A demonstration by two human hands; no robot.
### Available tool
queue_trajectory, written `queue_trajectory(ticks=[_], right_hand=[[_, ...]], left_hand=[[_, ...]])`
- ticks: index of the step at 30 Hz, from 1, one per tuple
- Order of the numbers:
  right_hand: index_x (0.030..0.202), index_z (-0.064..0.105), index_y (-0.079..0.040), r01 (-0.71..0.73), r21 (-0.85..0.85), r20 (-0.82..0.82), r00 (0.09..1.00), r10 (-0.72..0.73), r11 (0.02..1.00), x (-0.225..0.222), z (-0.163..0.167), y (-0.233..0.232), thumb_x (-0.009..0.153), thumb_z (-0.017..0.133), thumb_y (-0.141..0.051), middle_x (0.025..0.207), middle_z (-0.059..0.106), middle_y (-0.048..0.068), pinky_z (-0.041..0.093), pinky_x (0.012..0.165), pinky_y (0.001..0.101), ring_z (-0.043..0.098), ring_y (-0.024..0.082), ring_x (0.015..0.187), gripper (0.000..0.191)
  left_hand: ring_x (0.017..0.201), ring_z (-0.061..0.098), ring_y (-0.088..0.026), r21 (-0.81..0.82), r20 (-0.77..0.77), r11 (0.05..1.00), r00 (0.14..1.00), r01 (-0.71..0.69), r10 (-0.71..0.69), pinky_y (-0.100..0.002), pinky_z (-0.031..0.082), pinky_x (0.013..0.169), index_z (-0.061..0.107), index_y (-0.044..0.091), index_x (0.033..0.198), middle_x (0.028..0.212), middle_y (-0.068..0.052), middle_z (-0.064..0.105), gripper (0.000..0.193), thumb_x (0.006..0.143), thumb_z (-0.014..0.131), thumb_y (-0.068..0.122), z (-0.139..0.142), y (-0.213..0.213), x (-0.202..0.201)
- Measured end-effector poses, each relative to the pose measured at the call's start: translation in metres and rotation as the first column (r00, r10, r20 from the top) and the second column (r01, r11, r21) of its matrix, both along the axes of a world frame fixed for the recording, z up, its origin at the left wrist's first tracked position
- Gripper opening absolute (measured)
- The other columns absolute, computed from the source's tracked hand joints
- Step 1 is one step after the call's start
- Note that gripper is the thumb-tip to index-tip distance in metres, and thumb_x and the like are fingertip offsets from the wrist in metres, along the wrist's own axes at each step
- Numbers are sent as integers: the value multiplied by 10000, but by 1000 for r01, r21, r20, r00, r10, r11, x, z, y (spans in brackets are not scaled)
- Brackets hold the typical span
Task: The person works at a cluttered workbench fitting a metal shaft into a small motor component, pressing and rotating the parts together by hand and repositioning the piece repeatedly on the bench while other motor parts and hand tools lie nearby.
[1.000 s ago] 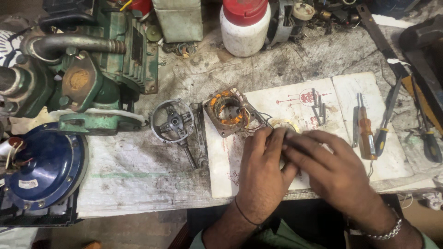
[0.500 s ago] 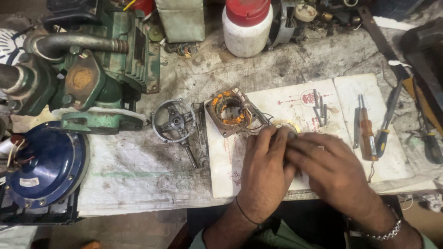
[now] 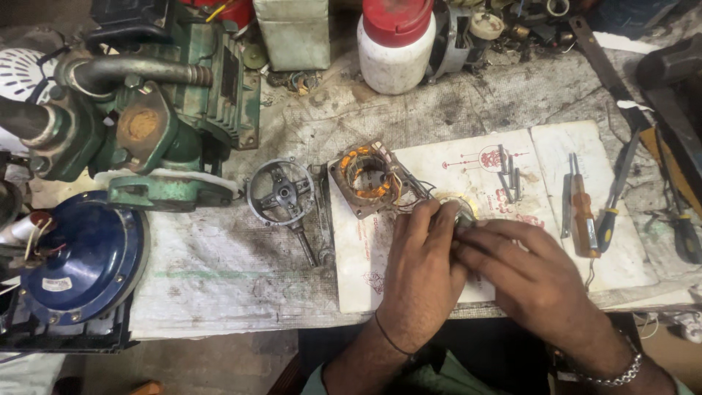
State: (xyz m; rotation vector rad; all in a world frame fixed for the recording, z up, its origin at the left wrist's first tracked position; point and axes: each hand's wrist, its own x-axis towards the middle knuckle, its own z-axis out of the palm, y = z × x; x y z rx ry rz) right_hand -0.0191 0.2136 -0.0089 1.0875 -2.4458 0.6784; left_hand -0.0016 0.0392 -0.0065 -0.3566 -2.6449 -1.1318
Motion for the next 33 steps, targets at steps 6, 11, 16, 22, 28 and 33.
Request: queue_trajectory(ticks=[6,11,16,22,28,33], right_hand=[[1172,729,-32,48,34,-69,997,-46,998,4,2,1,686,723,31,1206,705,111,518,921,412,630,304,1133,490],[1168,744,-82,133,42,-28,991,-132,990,6,1,6,657,699,45,1211,718,57,516,918,399,632,270,1103,528],[1140,750,-95,140,42,-39,990,-139,989,4,-5,6,736,732,4,1198,718,30,489,871,391,631,236,1078,416],[1139,753,-87,99,30,-73,993,-97,995,3,-7,6,729,748,-47,1177,717,44,488,861,391,634,236,1079,411],[1140,743,-65,69,7,-58,996,-68,998,4,-7,5,703,727,-12,1188,718,47,523,888,385,637,243,1100,441],[1119,748,-44,47,47,-87,995,-43,998,1,-8,3,693,747,-22,1186,718,81,521,843,379,633,266,1062,426]], left_hand=[[1186,559,-409,13,0,1000,1000,2,-2,-476,500,1026,583,-49,1372,1312,-206,551,662,733,742,21,-2,0,0],[1196,558,-413,-4,-9,1000,1000,2,-2,-486,501,1027,579,-42,1379,1318,-207,546,627,792,770,70,-3,1,-1],[1192,550,-425,-19,-9,999,999,32,-32,-503,494,1024,560,-71,1379,1296,-242,530,676,772,792,114,-2,-2,-1],[1197,562,-413,-31,-37,999,999,27,-29,-493,502,1036,575,-76,1374,1307,-233,530,652,776,763,102,-1,-2,0],[1180,571,-407,-24,-36,1000,999,18,-19,-483,511,1021,584,-68,1380,1312,-219,535,630,795,763,82,-2,-1,0],[1166,560,-425,-40,-17,999,999,28,-29,-496,503,1005,574,-76,1376,1314,-232,530,689,734,772,75,-1,-2,0]])
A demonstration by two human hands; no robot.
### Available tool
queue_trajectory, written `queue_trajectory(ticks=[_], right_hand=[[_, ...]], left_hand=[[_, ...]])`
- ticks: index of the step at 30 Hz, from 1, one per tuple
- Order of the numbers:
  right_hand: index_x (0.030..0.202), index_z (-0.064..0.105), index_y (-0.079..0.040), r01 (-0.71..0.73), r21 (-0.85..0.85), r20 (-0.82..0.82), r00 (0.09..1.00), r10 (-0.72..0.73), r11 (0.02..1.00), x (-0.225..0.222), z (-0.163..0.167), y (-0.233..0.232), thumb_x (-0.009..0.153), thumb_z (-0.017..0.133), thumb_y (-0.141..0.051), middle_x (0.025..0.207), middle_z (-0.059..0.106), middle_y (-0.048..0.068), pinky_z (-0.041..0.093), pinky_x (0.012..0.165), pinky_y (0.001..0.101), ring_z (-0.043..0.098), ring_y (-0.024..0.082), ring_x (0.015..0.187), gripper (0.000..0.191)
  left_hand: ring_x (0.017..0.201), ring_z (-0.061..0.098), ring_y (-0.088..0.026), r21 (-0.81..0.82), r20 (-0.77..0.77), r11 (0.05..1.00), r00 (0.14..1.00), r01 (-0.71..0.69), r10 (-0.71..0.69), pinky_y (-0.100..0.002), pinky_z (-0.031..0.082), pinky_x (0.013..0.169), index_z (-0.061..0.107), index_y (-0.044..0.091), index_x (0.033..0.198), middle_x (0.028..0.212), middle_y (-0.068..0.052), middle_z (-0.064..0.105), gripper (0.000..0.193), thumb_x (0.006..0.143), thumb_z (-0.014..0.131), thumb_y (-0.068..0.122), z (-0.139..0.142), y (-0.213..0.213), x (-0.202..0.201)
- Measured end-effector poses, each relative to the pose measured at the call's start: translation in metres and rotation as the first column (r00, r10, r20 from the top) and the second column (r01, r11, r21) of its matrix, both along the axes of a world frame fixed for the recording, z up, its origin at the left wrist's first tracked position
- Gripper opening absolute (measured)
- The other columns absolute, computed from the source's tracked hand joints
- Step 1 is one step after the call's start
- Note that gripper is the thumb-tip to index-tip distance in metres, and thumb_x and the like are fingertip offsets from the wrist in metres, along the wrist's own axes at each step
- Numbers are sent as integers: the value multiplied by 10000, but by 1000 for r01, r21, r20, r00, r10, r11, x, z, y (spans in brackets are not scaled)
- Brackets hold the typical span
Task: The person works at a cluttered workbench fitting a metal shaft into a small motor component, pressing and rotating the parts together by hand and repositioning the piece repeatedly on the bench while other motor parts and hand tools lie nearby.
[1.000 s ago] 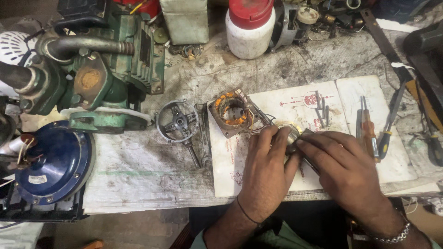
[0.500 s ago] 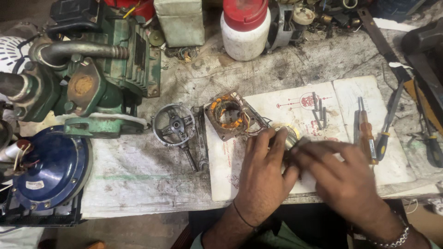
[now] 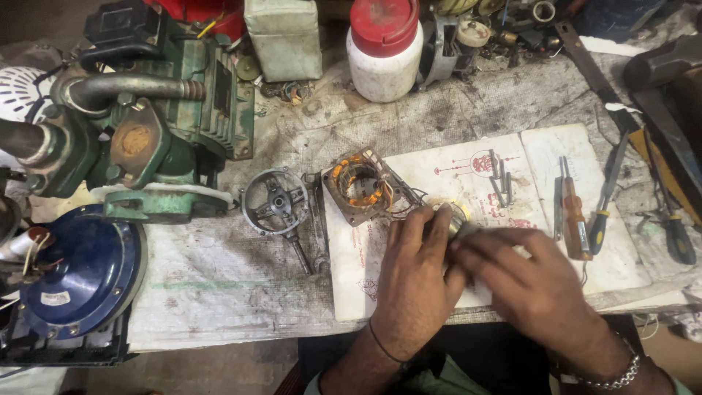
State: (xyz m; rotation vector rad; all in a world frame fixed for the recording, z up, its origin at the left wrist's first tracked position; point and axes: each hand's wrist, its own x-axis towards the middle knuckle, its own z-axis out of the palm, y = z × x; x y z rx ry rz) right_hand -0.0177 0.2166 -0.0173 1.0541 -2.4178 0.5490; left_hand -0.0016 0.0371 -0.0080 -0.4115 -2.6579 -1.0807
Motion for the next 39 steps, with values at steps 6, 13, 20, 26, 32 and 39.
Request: queue_trajectory(ticks=[6,13,20,26,32,39], right_hand=[[1153,744,-46,123,-4,6,992,-123,992,0,1,1,736,705,65,1204,716,71,536,871,380,641,249,1056,433],[1130,741,-44,98,-41,22,995,-98,994,1,0,1,700,721,32,1173,724,71,530,851,376,640,258,1032,437],[1116,742,-64,83,-43,0,997,-83,996,-1,0,0,674,761,-31,1150,725,59,532,863,386,631,260,1027,443],[1100,751,-73,146,-58,31,989,-145,988,-1,1,-3,696,762,2,1120,728,52,523,846,389,640,257,1024,411],[1113,728,-59,18,-51,27,999,-17,999,-4,3,-6,673,737,-13,1158,719,59,530,880,391,649,264,1064,443],[1121,746,-87,107,-59,85,991,-102,993,-5,4,-3,649,723,11,1162,720,36,513,877,396,640,258,1049,483]], left_hand=[[1181,563,-409,4,-22,1000,1000,-8,8,-480,509,1023,572,-60,1395,1326,-214,536,640,809,784,90,-2,1,0],[1176,562,-402,-13,32,1000,999,8,-8,-474,513,1008,554,-63,1399,1320,-213,526,668,803,801,108,-2,1,-1],[1190,545,-422,-41,14,999,1000,3,-2,-504,488,1026,544,-58,1410,1333,-226,523,715,764,809,93,-2,0,-1],[1208,568,-390,-46,-16,999,1000,-6,5,-482,496,1055,552,-43,1411,1330,-202,536,654,821,798,98,-4,2,-1],[1180,551,-425,-25,-13,1000,1000,3,-4,-487,490,1021,556,-58,1392,1326,-228,540,697,750,785,84,-2,1,0],[1175,551,-424,15,-15,1000,1000,4,-4,-490,490,1017,574,-52,1378,1338,-224,540,618,823,796,107,-2,1,-1]])
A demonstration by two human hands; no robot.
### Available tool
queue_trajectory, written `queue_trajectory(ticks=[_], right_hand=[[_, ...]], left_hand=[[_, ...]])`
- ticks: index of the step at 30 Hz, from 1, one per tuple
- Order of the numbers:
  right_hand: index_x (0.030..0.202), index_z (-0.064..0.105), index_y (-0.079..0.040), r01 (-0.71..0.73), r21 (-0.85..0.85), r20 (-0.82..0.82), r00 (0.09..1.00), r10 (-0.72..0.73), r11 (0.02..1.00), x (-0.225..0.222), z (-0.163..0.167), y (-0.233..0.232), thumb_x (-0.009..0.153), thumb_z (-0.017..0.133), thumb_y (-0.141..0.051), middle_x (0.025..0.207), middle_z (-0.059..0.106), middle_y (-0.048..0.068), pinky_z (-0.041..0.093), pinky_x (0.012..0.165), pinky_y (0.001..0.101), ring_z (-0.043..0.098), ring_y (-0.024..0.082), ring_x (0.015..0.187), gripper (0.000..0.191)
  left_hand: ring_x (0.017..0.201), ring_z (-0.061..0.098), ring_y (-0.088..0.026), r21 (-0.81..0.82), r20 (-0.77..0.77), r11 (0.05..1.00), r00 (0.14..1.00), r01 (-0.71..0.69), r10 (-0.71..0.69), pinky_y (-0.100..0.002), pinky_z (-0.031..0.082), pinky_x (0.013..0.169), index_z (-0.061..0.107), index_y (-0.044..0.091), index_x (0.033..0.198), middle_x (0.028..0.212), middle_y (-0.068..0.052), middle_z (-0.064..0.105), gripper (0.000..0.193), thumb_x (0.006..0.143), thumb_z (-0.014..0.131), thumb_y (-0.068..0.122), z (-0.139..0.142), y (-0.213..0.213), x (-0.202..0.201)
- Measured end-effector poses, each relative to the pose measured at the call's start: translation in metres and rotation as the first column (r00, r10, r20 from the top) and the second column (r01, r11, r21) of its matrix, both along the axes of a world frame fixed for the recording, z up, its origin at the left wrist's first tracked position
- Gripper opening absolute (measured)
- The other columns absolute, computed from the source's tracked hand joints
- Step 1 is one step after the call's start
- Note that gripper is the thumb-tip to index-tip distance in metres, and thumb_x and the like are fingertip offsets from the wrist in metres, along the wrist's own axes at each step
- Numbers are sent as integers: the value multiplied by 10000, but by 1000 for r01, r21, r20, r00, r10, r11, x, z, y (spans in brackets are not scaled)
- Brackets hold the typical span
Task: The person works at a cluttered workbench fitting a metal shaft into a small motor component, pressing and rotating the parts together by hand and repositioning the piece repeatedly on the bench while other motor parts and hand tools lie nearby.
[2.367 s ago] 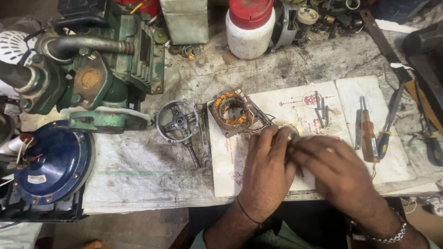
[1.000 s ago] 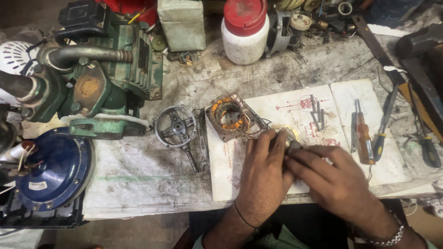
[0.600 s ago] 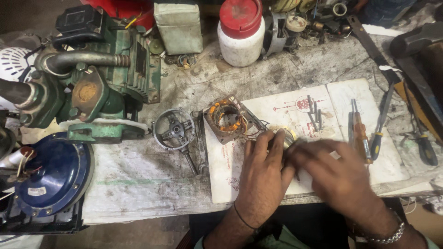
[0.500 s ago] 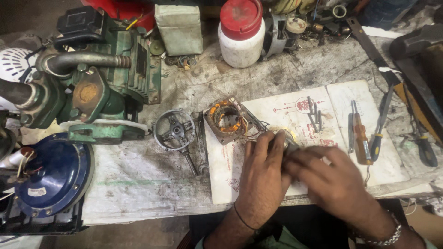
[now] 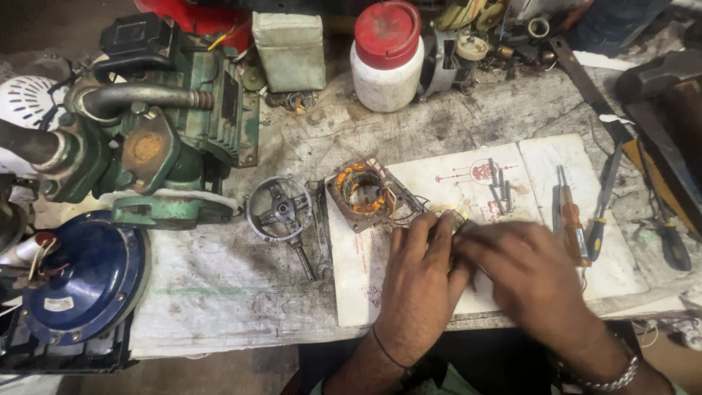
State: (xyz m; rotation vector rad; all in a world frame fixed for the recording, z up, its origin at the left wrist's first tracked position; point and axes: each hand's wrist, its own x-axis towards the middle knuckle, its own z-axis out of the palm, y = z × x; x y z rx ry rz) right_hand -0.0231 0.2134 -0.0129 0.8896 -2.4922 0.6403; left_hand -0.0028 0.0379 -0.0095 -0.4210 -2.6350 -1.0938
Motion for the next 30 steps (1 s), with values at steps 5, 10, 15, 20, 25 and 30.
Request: queue_trajectory(ticks=[5,10,15,20,25,30], right_hand=[[1090,740,-86,-76,43,-56,995,78,996,0,-3,-2,671,730,-3,1157,720,38,496,839,392,642,260,1039,427],[1124,738,-95,43,-5,-34,998,-43,999,1,-2,-2,681,721,16,1183,708,41,501,905,420,630,280,1074,457],[1136,738,-129,79,11,-14,997,-79,997,-1,-2,0,690,723,26,1195,704,1,495,924,421,632,252,1071,472],[1131,731,-121,-61,8,-61,996,61,998,1,-5,3,661,743,-49,1199,700,19,477,864,408,625,262,1055,475],[1134,739,-106,19,36,-81,997,-16,999,2,-9,5,714,743,-19,1199,700,11,483,867,406,624,246,1047,429],[1156,749,-123,149,-15,-35,988,-149,989,7,-13,4,708,736,3,1169,711,-11,487,857,388,622,234,1020,466]], left_hand=[[1172,554,-409,-42,21,999,1000,11,-10,-477,495,1017,552,-86,1389,1328,-233,531,720,734,786,97,-2,0,-2],[1181,560,-393,-37,12,999,1000,-17,18,-460,504,1016,578,-57,1387,1332,-206,550,629,821,799,105,-2,1,0],[1187,555,-393,-27,-9,1000,1000,-15,14,-466,498,1021,564,-66,1386,1355,-212,538,621,847,818,107,-1,2,-1],[1168,547,-426,-14,17,1000,1000,-3,3,-487,480,1017,560,-68,1387,1325,-226,547,735,707,805,67,-1,-1,0],[1178,565,-399,-19,-21,1000,1000,-23,23,-462,496,1023,561,-50,1391,1325,-211,558,652,799,802,73,-1,1,-1],[1169,566,-390,-2,-9,1000,1000,-14,14,-460,500,1001,582,-73,1369,1307,-205,562,572,863,786,99,1,0,-1]])
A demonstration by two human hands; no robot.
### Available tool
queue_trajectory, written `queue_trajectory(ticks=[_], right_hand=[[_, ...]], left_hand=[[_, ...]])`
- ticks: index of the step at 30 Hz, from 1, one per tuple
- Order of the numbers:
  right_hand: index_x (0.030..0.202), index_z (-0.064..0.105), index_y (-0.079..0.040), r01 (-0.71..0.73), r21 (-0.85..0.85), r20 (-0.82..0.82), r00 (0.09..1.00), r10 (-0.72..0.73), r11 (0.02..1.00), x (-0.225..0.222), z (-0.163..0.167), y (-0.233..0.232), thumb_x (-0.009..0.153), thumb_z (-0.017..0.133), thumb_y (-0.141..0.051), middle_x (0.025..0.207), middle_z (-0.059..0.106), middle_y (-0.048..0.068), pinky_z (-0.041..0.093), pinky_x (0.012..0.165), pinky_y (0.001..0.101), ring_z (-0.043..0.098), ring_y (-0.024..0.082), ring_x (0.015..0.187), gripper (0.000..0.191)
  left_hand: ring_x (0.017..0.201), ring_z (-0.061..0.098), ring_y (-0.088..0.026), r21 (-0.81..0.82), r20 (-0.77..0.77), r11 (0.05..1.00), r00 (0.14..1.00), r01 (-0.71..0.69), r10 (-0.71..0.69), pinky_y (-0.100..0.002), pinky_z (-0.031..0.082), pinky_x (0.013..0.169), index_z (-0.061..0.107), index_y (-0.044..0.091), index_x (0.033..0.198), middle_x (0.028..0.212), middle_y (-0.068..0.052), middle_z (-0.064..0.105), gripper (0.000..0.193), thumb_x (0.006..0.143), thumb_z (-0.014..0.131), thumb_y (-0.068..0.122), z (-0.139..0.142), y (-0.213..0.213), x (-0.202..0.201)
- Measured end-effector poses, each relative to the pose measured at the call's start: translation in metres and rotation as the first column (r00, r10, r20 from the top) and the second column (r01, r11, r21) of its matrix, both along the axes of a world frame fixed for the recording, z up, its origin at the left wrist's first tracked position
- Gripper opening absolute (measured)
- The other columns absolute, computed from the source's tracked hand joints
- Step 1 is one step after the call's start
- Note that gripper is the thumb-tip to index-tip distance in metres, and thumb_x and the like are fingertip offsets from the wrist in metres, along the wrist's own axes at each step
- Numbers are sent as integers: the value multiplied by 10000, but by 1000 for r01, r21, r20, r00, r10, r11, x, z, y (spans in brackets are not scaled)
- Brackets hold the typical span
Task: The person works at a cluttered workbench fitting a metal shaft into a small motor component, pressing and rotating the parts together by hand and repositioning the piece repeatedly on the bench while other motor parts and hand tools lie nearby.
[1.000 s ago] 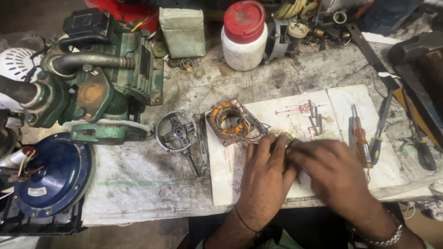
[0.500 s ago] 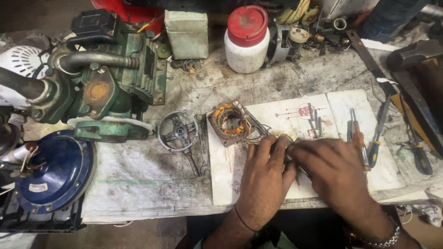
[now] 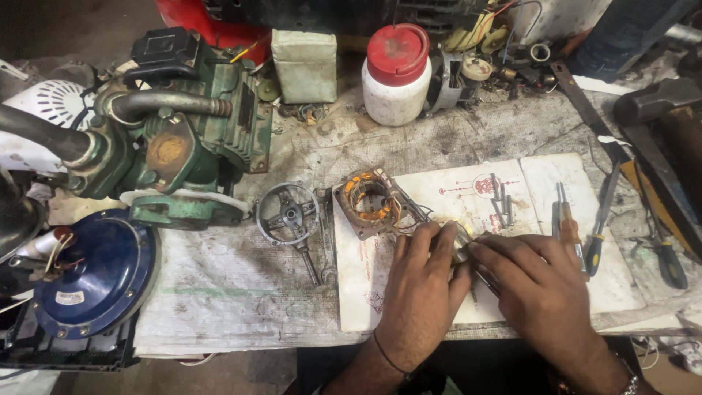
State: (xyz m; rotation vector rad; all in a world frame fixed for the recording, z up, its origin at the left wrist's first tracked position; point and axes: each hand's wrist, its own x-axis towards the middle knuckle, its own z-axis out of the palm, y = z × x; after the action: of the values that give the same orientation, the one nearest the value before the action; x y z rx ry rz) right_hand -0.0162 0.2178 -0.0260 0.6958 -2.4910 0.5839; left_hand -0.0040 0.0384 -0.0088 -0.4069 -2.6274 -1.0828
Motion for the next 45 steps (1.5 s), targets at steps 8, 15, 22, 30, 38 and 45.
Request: queue_trajectory(ticks=[8,15,22,30,38,45], right_hand=[[1149,730,-101,-132,80,-47,990,136,988,-2,2,3,643,719,9,1193,716,20,487,882,417,628,243,1023,518],[1118,726,-105,-59,-4,-21,998,58,998,-1,5,-1,676,709,53,1168,711,3,491,903,404,637,252,1012,469],[1123,712,-90,-135,-3,-44,990,135,991,-4,6,-2,695,715,27,1163,708,36,496,889,411,633,271,1025,444],[1138,720,-106,-41,-2,-9,999,40,999,-6,7,-6,702,723,-11,1161,711,32,499,903,418,609,292,1052,447],[1182,708,-69,-160,4,18,987,160,987,-7,7,-5,661,701,17,1227,702,73,515,904,403,621,301,1044,527],[1186,700,-69,-72,-27,54,996,74,997,-11,4,-5,700,720,35,1228,696,57,524,941,402,636,299,1092,497]], left_hand=[[1178,557,-400,5,20,1000,1000,7,-8,-466,494,1019,573,-83,1374,1319,-213,552,646,789,789,83,1,-1,1],[1182,568,-378,7,-12,1000,1000,-12,12,-449,505,1018,592,-73,1362,1311,-201,562,566,856,783,91,-2,0,1],[1185,554,-388,-4,2,1000,1000,4,-4,-459,497,1018,581,-86,1364,1323,-221,551,598,829,780,91,-1,0,1],[1207,561,-382,-5,-9,1000,1000,-9,9,-451,501,1034,582,-69,1374,1343,-213,548,565,877,780,114,-1,0,0],[1172,560,-402,-21,13,1000,1000,1,0,-470,497,1014,578,-76,1375,1303,-222,562,622,815,769,114,-3,-1,1],[1183,571,-380,-23,-27,999,999,-27,26,-451,501,1021,590,-40,1371,1297,-202,567,548,884,773,133,-2,1,1]])
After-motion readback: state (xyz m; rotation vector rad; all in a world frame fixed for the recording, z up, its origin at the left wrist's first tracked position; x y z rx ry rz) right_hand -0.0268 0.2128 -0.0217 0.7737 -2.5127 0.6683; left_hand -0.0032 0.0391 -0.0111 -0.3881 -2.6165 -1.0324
